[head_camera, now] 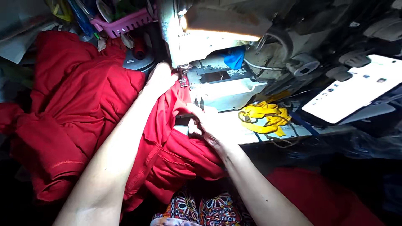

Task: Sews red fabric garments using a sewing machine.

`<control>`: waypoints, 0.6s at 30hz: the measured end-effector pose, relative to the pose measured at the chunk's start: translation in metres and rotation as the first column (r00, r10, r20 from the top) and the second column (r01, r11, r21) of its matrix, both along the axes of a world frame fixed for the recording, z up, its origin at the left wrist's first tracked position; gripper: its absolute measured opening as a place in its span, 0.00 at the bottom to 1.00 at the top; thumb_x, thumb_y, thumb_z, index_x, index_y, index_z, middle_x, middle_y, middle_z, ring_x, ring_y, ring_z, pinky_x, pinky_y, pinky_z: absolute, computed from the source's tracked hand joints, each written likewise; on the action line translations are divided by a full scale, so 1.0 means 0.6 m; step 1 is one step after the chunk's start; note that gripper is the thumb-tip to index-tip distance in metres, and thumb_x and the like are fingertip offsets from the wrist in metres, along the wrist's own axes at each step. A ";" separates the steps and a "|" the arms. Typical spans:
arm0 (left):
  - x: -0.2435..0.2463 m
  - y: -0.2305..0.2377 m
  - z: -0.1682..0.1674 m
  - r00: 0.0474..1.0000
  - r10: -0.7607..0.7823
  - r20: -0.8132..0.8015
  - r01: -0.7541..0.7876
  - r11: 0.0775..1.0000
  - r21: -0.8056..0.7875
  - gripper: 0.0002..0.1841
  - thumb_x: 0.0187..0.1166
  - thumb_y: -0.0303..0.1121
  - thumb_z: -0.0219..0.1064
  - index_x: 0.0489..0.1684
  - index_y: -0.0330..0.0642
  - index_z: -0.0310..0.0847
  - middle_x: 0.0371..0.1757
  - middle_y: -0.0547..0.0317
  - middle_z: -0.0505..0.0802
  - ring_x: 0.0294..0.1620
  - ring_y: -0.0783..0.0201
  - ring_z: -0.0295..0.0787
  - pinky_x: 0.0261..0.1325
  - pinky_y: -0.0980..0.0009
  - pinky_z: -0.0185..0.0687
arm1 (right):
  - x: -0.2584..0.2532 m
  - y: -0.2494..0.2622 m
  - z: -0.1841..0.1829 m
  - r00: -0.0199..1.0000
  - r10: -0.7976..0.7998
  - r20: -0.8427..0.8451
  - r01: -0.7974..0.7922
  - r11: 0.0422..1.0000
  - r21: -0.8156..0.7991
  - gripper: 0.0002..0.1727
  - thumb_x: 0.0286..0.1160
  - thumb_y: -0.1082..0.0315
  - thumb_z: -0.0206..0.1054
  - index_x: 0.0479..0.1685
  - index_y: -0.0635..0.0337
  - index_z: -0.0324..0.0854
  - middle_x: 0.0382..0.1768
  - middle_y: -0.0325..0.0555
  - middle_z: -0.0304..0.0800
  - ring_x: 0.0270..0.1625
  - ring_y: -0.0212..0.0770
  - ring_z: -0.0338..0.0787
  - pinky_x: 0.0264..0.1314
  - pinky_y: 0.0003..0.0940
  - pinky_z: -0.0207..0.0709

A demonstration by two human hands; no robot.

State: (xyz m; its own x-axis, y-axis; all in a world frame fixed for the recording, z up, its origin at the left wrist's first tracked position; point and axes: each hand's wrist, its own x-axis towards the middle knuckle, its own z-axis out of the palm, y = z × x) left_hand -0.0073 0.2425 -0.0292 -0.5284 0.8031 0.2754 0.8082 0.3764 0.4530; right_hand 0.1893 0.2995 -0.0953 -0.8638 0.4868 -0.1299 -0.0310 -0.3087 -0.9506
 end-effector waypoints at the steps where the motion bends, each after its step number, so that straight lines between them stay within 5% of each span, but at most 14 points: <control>1: 0.004 -0.012 0.002 0.997 -0.040 -0.060 0.040 0.999 0.008 0.16 0.83 0.35 0.66 0.54 0.29 0.87 0.56 0.34 0.91 0.64 0.41 0.88 0.70 0.42 0.76 | 0.006 0.006 -0.001 0.999 -0.031 0.014 0.030 0.995 0.091 0.16 0.91 0.58 0.59 0.45 0.61 0.85 0.10 0.36 0.77 0.08 0.24 0.71 0.10 0.20 0.67; 4: 0.031 -0.080 0.003 0.983 -0.054 -0.178 0.083 0.984 0.160 0.12 0.84 0.35 0.67 0.52 0.35 0.89 0.54 0.43 0.91 0.57 0.52 0.87 0.65 0.55 0.80 | 0.038 0.016 0.013 0.986 -0.166 -0.028 0.160 0.870 0.467 0.20 0.91 0.55 0.58 0.72 0.49 0.84 0.23 0.36 0.85 0.13 0.26 0.71 0.14 0.22 0.66; 7: 0.102 -0.192 0.003 0.982 0.158 -0.100 -0.148 0.984 0.099 0.15 0.82 0.40 0.70 0.60 0.43 0.84 0.60 0.49 0.88 0.44 0.58 0.87 0.47 0.54 0.84 | 0.049 0.017 0.029 0.957 -0.237 -0.167 0.284 0.655 0.700 0.15 0.86 0.59 0.64 0.64 0.52 0.83 0.40 0.38 0.87 0.30 0.25 0.82 0.31 0.22 0.78; 9: 0.135 -0.243 -0.024 0.966 0.253 -0.045 -0.256 0.966 -0.049 0.17 0.77 0.40 0.75 0.60 0.47 0.81 0.49 0.52 0.89 0.33 0.54 0.86 0.35 0.48 0.82 | 0.043 0.018 0.032 0.964 -0.202 -0.172 0.253 0.506 0.825 0.19 0.80 0.56 0.70 0.64 0.55 0.83 0.56 0.46 0.87 0.47 0.36 0.89 0.46 0.36 0.86; 10: 0.141 -0.253 -0.042 0.963 0.265 -0.040 -0.268 0.958 -0.101 0.16 0.75 0.36 0.75 0.58 0.44 0.82 0.40 0.49 0.89 0.30 0.51 0.84 0.32 0.45 0.78 | 0.038 0.015 0.034 0.973 -0.195 -0.121 0.194 0.417 0.888 0.21 0.78 0.53 0.72 0.63 0.56 0.83 0.61 0.51 0.83 0.49 0.44 0.90 0.43 0.44 0.86; 12: 0.138 -0.256 -0.051 0.959 0.275 -0.069 -0.282 0.951 -0.127 0.12 0.74 0.28 0.69 0.53 0.37 0.84 0.42 0.41 0.88 0.37 0.41 0.85 0.38 0.38 0.77 | 0.031 0.005 0.035 0.984 -0.158 -0.078 0.130 0.352 0.927 0.14 0.73 0.58 0.76 0.52 0.55 0.88 0.64 0.54 0.80 0.48 0.48 0.90 0.37 0.48 0.86; 15: 0.125 -0.248 -0.022 0.919 0.368 -0.142 -0.361 0.930 0.075 0.10 0.80 0.27 0.62 0.50 0.29 0.81 0.52 0.31 0.84 0.45 0.34 0.85 0.46 0.34 0.79 | 0.032 -0.013 0.035 0.986 0.034 -0.166 0.117 0.570 0.814 0.04 0.74 0.70 0.71 0.42 0.59 0.86 0.54 0.48 0.83 0.49 0.39 0.86 0.45 0.37 0.84; 18: 0.098 -0.227 -0.047 0.898 0.398 -0.186 -0.370 0.913 0.171 0.11 0.81 0.23 0.59 0.55 0.23 0.77 0.57 0.24 0.81 0.53 0.29 0.82 0.55 0.33 0.76 | 0.020 -0.022 0.030 0.968 0.177 -0.177 -0.121 0.950 0.288 0.10 0.85 0.64 0.64 0.54 0.62 0.78 0.23 0.42 0.79 0.17 0.28 0.77 0.19 0.22 0.74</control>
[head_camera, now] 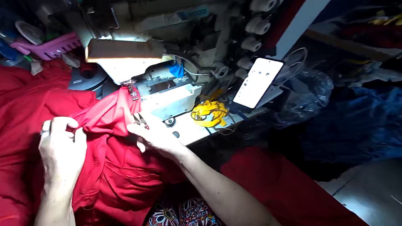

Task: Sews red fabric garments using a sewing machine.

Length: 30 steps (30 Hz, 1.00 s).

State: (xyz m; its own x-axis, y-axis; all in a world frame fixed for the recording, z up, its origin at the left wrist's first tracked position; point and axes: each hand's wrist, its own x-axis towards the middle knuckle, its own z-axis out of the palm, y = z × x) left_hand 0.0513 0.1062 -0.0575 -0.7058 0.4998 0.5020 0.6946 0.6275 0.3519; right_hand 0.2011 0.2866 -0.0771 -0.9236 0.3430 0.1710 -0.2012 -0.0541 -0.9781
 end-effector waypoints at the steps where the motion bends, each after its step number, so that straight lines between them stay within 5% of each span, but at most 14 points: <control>1: -0.013 0.004 -0.019 1.000 -0.002 0.023 0.003 0.999 -0.037 0.12 0.79 0.20 0.60 0.57 0.22 0.77 0.59 0.23 0.81 0.59 0.27 0.81 0.61 0.31 0.73 | -0.001 0.003 -0.002 0.995 0.082 0.052 -0.071 0.980 -0.184 0.10 0.86 0.60 0.65 0.53 0.57 0.76 0.16 0.39 0.74 0.12 0.27 0.72 0.14 0.20 0.69; 4: -0.032 0.005 -0.040 0.999 -0.033 0.039 0.037 0.992 -0.119 0.16 0.78 0.17 0.61 0.63 0.24 0.77 0.65 0.22 0.81 0.68 0.23 0.78 0.69 0.27 0.70 | -0.001 0.019 -0.004 0.985 0.128 0.119 -0.084 0.944 -0.319 0.10 0.83 0.58 0.68 0.44 0.54 0.78 0.12 0.35 0.71 0.09 0.24 0.67 0.11 0.18 0.62; 7: 0.007 0.016 0.007 0.997 -0.074 0.021 0.074 0.997 -0.034 0.20 0.85 0.29 0.56 0.72 0.30 0.77 0.73 0.28 0.78 0.73 0.28 0.75 0.71 0.30 0.68 | 0.014 0.012 0.004 0.983 -0.156 0.094 0.146 0.983 0.110 0.24 0.81 0.63 0.70 0.75 0.54 0.75 0.37 0.44 0.85 0.29 0.32 0.80 0.30 0.29 0.76; 8: 0.026 0.025 0.024 0.996 -0.083 0.040 0.082 0.996 0.026 0.20 0.88 0.35 0.56 0.71 0.32 0.78 0.70 0.30 0.81 0.66 0.33 0.81 0.66 0.34 0.73 | 0.022 0.005 0.012 0.972 -0.228 0.055 0.205 0.940 0.272 0.25 0.80 0.65 0.69 0.76 0.58 0.76 0.51 0.49 0.89 0.43 0.38 0.88 0.44 0.38 0.84; 10: 0.057 0.046 0.044 0.966 -0.147 0.213 0.119 0.983 0.140 0.18 0.89 0.42 0.60 0.63 0.39 0.85 0.52 0.46 0.90 0.40 0.54 0.88 0.42 0.51 0.84 | 0.026 -0.013 0.014 0.967 -0.242 -0.081 0.251 0.845 0.473 0.16 0.79 0.70 0.67 0.63 0.63 0.82 0.59 0.52 0.87 0.55 0.42 0.89 0.56 0.41 0.85; 11: 0.064 0.056 0.040 0.901 -0.258 0.348 0.187 0.956 0.225 0.14 0.89 0.39 0.61 0.57 0.41 0.86 0.39 0.56 0.91 0.28 0.65 0.86 0.30 0.65 0.85 | 0.027 -0.022 0.013 0.972 -0.203 -0.120 0.235 0.819 0.524 0.13 0.77 0.73 0.67 0.59 0.63 0.84 0.55 0.51 0.87 0.55 0.42 0.88 0.57 0.41 0.85; 13: 0.069 0.077 0.017 0.675 -0.477 0.562 0.275 0.870 0.409 0.09 0.86 0.31 0.60 0.43 0.42 0.87 0.27 0.65 0.88 0.23 0.73 0.81 0.26 0.76 0.80 | 0.033 -0.031 0.008 0.984 -0.125 -0.126 0.174 0.819 0.546 0.13 0.75 0.75 0.67 0.56 0.62 0.85 0.52 0.50 0.88 0.55 0.42 0.88 0.58 0.41 0.84; 16: 0.081 0.099 0.000 0.478 -0.547 0.688 0.203 0.830 0.519 0.11 0.84 0.24 0.61 0.31 0.41 0.86 0.19 0.66 0.88 0.18 0.75 0.82 0.25 0.79 0.81 | 0.041 -0.015 -0.004 0.978 -0.186 -0.093 0.208 0.871 0.446 0.09 0.82 0.69 0.65 0.51 0.61 0.87 0.43 0.44 0.90 0.45 0.35 0.89 0.50 0.35 0.86; 19: 0.075 0.097 -0.003 0.361 -0.543 0.758 0.352 0.832 0.429 0.15 0.88 0.28 0.58 0.30 0.38 0.88 0.21 0.59 0.91 0.16 0.72 0.83 0.23 0.80 0.80 | 0.050 0.012 -0.007 0.967 -0.240 0.087 0.195 0.914 0.356 0.14 0.87 0.58 0.62 0.53 0.60 0.84 0.34 0.44 0.88 0.34 0.36 0.86 0.37 0.38 0.82; 21: 0.069 0.097 0.016 0.429 -0.483 0.763 0.525 0.821 0.225 0.17 0.90 0.30 0.56 0.32 0.39 0.90 0.24 0.61 0.93 0.17 0.72 0.84 0.23 0.78 0.80 | 0.047 0.025 -0.009 0.968 -0.208 0.138 0.148 0.924 0.354 0.15 0.87 0.58 0.62 0.47 0.62 0.84 0.30 0.47 0.84 0.31 0.39 0.83 0.34 0.40 0.78; 24: 0.049 0.097 0.057 0.763 -0.484 0.427 0.580 0.806 -0.122 0.12 0.89 0.38 0.61 0.38 0.50 0.91 0.24 0.67 0.91 0.22 0.70 0.85 0.27 0.66 0.83 | 0.045 0.021 -0.001 0.974 -0.207 0.093 0.154 0.905 0.397 0.14 0.86 0.60 0.63 0.53 0.61 0.87 0.34 0.46 0.87 0.33 0.38 0.85 0.37 0.39 0.80; 26: 0.035 0.105 0.083 0.853 -0.486 0.188 0.522 0.792 -0.316 0.11 0.84 0.35 0.60 0.56 0.53 0.86 0.33 0.60 0.91 0.31 0.57 0.89 0.32 0.49 0.83 | 0.039 0.007 0.008 0.983 -0.185 -0.009 0.166 0.860 0.483 0.12 0.86 0.62 0.63 0.46 0.62 0.86 0.33 0.46 0.86 0.33 0.37 0.85 0.37 0.37 0.81; 28: 0.028 0.107 0.109 0.860 -0.492 0.135 0.478 0.686 -0.549 0.18 0.82 0.37 0.63 0.70 0.56 0.82 0.42 0.55 0.94 0.38 0.49 0.93 0.37 0.42 0.84 | 0.030 -0.004 0.020 0.987 -0.136 -0.084 0.160 0.798 0.582 0.07 0.82 0.68 0.65 0.41 0.61 0.86 0.35 0.46 0.86 0.37 0.37 0.86 0.41 0.36 0.82; 30: 0.010 0.101 0.137 0.871 -0.469 0.148 0.436 0.599 -0.672 0.11 0.83 0.41 0.65 0.54 0.52 0.90 0.35 0.54 0.93 0.37 0.48 0.92 0.38 0.43 0.83 | 0.031 -0.003 0.036 0.991 -0.122 -0.051 0.128 0.789 0.601 0.06 0.80 0.70 0.66 0.45 0.61 0.87 0.38 0.46 0.88 0.40 0.37 0.88 0.44 0.37 0.83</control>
State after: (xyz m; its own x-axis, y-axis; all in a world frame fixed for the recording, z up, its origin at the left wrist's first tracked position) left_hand 0.0572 0.1669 0.0246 -0.2832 0.9561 -0.0754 0.9582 0.2789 -0.0634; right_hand 0.2200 0.2849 -0.0557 -0.8771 0.2806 0.3899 -0.1742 0.5707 -0.8025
